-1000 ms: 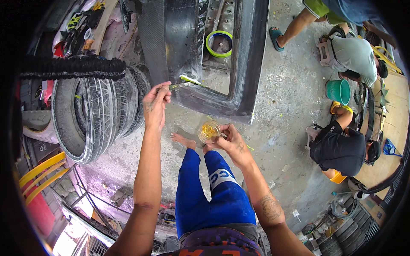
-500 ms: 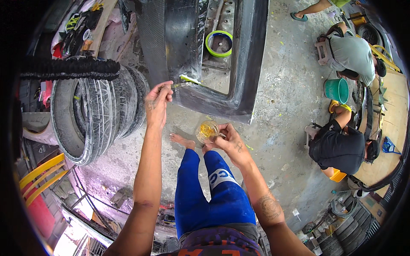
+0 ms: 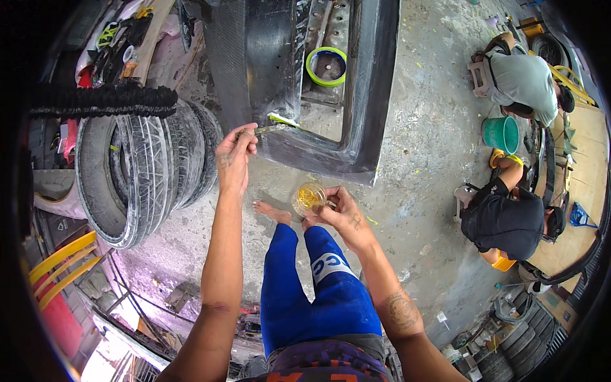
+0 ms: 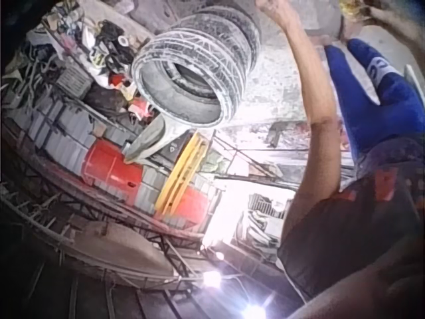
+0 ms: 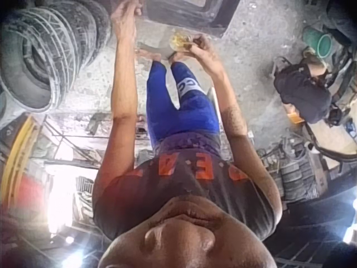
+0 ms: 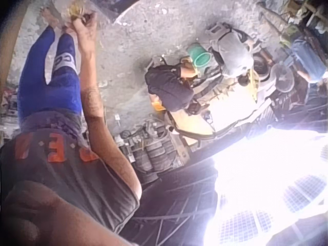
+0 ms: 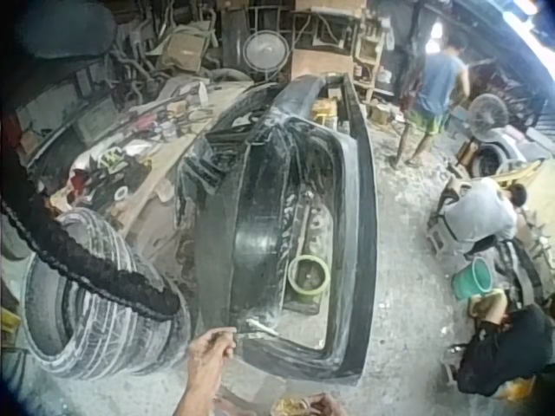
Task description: The person tears a strip of tape and applies it along the edge of a car bumper panel. They then dip an applicator tool into a cup of liquid and apply it onto the taped area of the bumper.
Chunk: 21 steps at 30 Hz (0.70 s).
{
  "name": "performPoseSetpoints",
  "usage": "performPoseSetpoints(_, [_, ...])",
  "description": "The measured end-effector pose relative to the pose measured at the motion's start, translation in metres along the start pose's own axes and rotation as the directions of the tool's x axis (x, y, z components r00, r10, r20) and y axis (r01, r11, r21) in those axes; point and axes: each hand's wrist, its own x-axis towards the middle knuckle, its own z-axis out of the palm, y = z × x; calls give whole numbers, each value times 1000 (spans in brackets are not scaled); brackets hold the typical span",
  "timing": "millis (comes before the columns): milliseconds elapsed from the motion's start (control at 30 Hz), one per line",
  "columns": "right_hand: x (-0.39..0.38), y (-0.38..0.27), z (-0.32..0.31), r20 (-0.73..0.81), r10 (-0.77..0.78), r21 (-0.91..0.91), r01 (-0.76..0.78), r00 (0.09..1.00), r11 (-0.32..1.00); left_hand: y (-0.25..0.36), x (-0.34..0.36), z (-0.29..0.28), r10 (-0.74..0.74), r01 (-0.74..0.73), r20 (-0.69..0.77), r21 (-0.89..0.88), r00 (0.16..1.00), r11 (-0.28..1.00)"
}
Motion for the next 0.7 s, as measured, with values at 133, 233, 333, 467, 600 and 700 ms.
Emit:
performPoseSetpoints(133, [2, 8, 0, 0, -19, 2, 19, 1000, 1000, -1, -1, 1, -19, 19, -2, -4, 1000, 1000])
performPoseSetpoints(233, [1, 9, -4, -12, -40, -9, 40, 999, 999, 4, -6, 9, -32, 34, 45, -40, 998, 999])
performPoseSetpoints(333, [0, 7, -4, -47, -53, 64, 56, 997, 996, 19, -21, 7, -43, 45, 48, -43, 998, 998])
performPoseSetpoints(467, [2, 4, -1, -100, -35, 62, 41, 994, 997, 50, -65, -10, -54, 50, 83, 50, 995, 997])
performPoseSetpoints(600, [7, 9, -8, -58, 13, -34, -15, 998, 999, 64, -112, -25, -15, -64, 251, 303, 968, 951])
performPoseSetpoints(700, [8, 14, -7, -62, -12, -3, 12, 998, 1000, 66, -136, -7, 9, -266, 435, 535, 901, 802])
